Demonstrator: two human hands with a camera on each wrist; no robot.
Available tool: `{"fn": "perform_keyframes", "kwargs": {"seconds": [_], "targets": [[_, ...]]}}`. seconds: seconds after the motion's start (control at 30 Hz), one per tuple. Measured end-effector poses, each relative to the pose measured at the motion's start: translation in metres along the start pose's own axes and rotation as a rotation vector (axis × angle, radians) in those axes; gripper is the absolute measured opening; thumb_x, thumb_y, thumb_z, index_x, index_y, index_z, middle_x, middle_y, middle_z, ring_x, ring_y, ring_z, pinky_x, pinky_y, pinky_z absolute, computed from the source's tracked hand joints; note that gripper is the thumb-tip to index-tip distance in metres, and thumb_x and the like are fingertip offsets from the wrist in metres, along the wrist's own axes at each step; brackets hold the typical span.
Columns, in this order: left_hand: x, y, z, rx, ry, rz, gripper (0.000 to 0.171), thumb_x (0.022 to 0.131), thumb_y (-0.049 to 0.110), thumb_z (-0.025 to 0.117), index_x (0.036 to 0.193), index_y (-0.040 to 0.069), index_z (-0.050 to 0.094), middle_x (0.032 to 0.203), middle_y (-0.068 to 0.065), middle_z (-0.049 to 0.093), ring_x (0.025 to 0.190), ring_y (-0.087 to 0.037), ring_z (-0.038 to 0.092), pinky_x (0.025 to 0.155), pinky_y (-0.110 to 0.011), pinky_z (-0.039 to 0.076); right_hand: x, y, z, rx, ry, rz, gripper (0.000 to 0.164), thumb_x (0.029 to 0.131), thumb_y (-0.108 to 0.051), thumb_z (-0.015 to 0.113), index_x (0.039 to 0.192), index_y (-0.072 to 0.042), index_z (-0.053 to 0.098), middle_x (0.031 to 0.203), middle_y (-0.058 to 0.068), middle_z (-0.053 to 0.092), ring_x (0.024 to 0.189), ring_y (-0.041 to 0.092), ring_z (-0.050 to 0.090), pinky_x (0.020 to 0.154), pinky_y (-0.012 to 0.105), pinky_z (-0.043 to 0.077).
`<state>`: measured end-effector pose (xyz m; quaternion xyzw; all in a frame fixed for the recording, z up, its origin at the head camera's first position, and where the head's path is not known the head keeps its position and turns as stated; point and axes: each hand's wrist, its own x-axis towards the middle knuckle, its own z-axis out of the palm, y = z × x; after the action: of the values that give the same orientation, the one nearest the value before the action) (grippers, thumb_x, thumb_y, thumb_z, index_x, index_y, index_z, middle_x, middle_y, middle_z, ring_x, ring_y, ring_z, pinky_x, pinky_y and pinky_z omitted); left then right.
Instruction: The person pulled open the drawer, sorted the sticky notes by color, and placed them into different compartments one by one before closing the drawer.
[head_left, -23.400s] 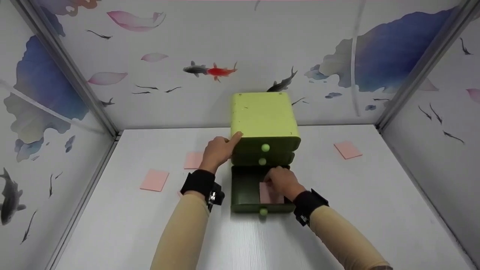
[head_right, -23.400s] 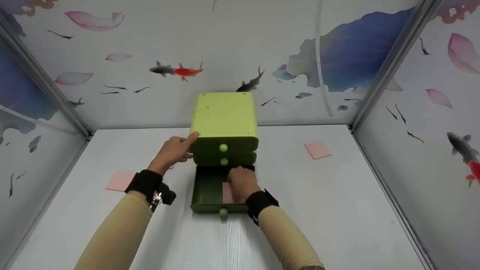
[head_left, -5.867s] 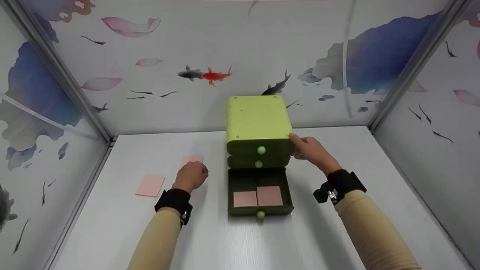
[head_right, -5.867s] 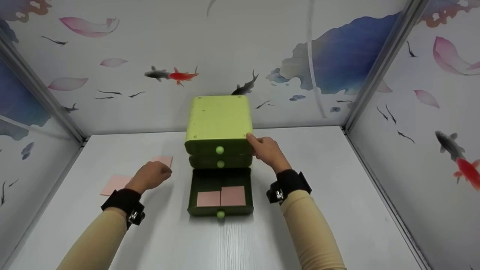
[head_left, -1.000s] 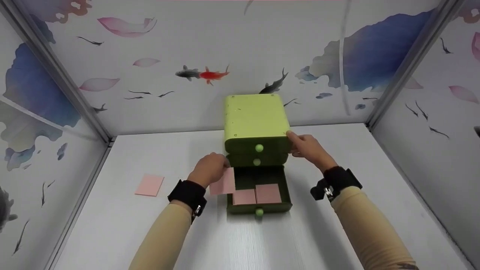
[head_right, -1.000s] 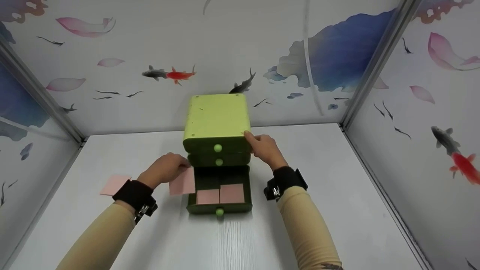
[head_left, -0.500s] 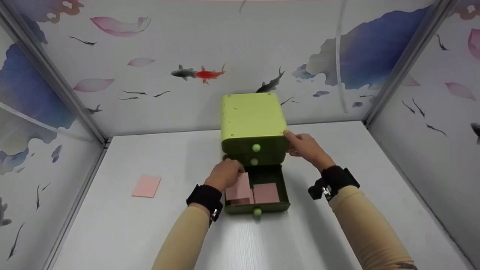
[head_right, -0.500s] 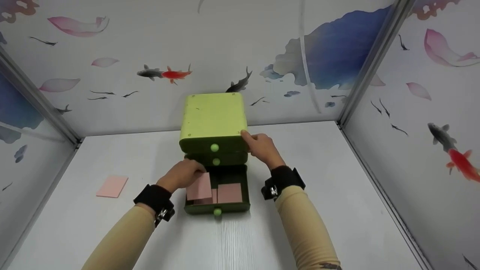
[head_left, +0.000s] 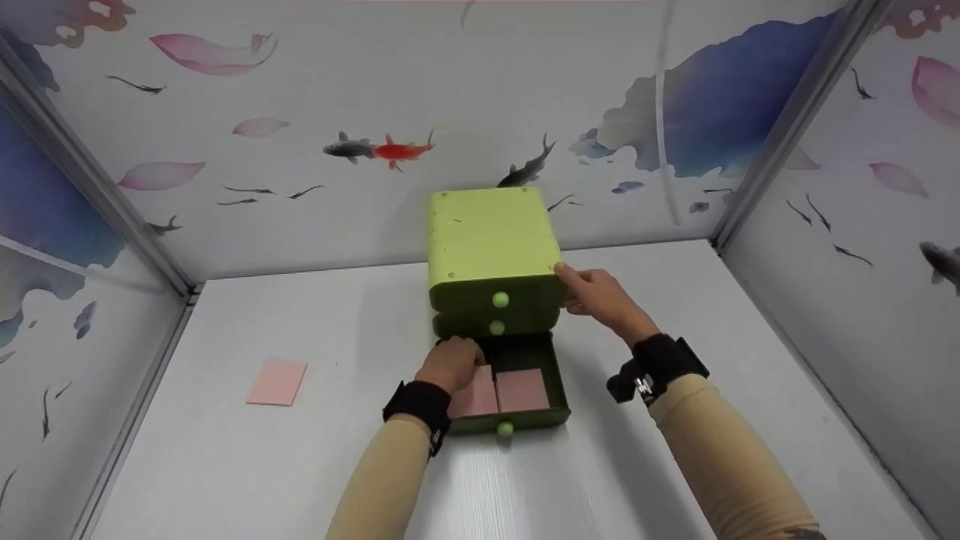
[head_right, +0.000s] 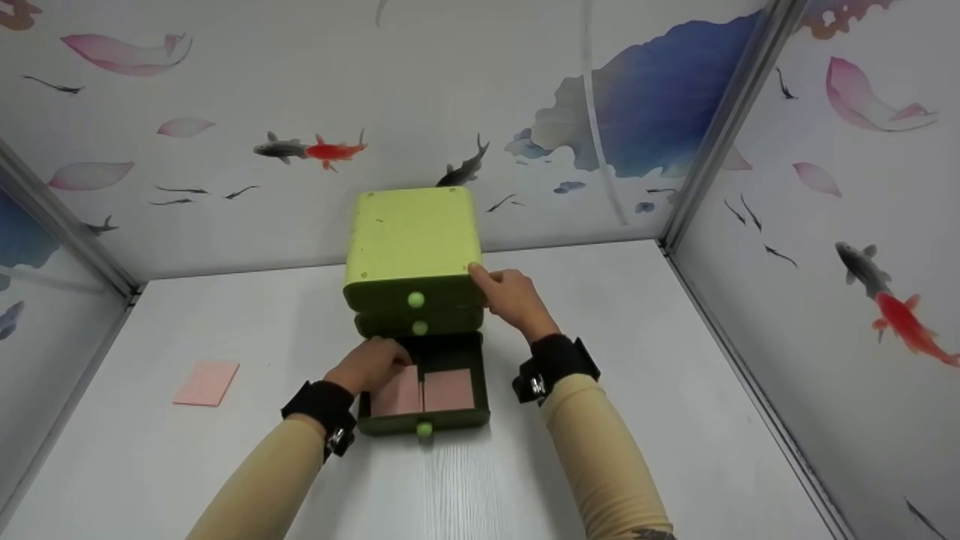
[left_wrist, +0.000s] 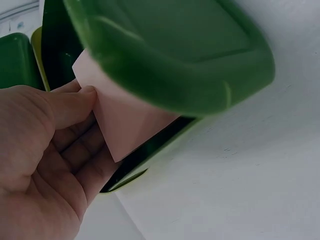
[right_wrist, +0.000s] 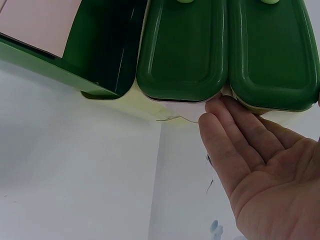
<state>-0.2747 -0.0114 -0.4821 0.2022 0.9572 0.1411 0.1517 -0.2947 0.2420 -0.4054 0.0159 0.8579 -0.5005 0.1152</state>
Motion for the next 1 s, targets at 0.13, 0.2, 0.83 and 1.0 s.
{"fn": "perform_keyframes", "kwargs": {"seconds": [0.13,0.2,0.83,1.0], "targets": [[0.001,-0.002,0.006,-0.02,-0.009,0.0,0.031,0.096,-0.002,0.054,0.117,0.012,0.071,0.122,-0.01,0.067,0.116,-0.03,0.06,0.097,-0.04,0.05,-0.001,-0.001,0.001,0.009,0.006,0.011,0.078,0.095,-0.065,0.04,0.124,0.005,0.057,0.12,0.02,0.062,0.11,0.028,0.062,0.099,0.043,0.05],[0.002,-0.002,0.007,-0.031,-0.018,-0.005,0.031,0.096,-0.002,0.054,0.117,0.013,0.071,0.123,-0.01,0.067,0.117,-0.03,0.06,0.098,-0.04,0.049,-0.001,-0.001,0.001,0.013,0.007,0.013,0.077,0.095,-0.065,0.041,0.123,0.005,0.058,0.119,0.019,0.062,0.11,0.028,0.062,0.099,0.042,0.05],[0.003,-0.008,0.018,-0.013,0.003,0.01,0.028,0.096,0.001,0.054,0.114,0.013,0.073,0.118,-0.008,0.069,0.11,-0.028,0.064,0.092,-0.041,0.052,0.0,0.0,0.0,-0.014,0.008,0.008,0.078,0.095,-0.066,0.039,0.124,0.004,0.058,0.122,0.02,0.063,0.11,0.028,0.063,0.096,0.039,0.052],[0.002,-0.008,0.017,-0.005,0.022,0.017,0.026,0.096,0.003,0.056,0.111,0.013,0.074,0.115,-0.008,0.07,0.107,-0.028,0.065,0.089,-0.04,0.053,0.0,0.0,0.0,-0.005,0.006,0.007,0.078,0.095,-0.066,0.039,0.126,0.004,0.058,0.121,0.02,0.063,0.11,0.029,0.064,0.096,0.039,0.052]]}}
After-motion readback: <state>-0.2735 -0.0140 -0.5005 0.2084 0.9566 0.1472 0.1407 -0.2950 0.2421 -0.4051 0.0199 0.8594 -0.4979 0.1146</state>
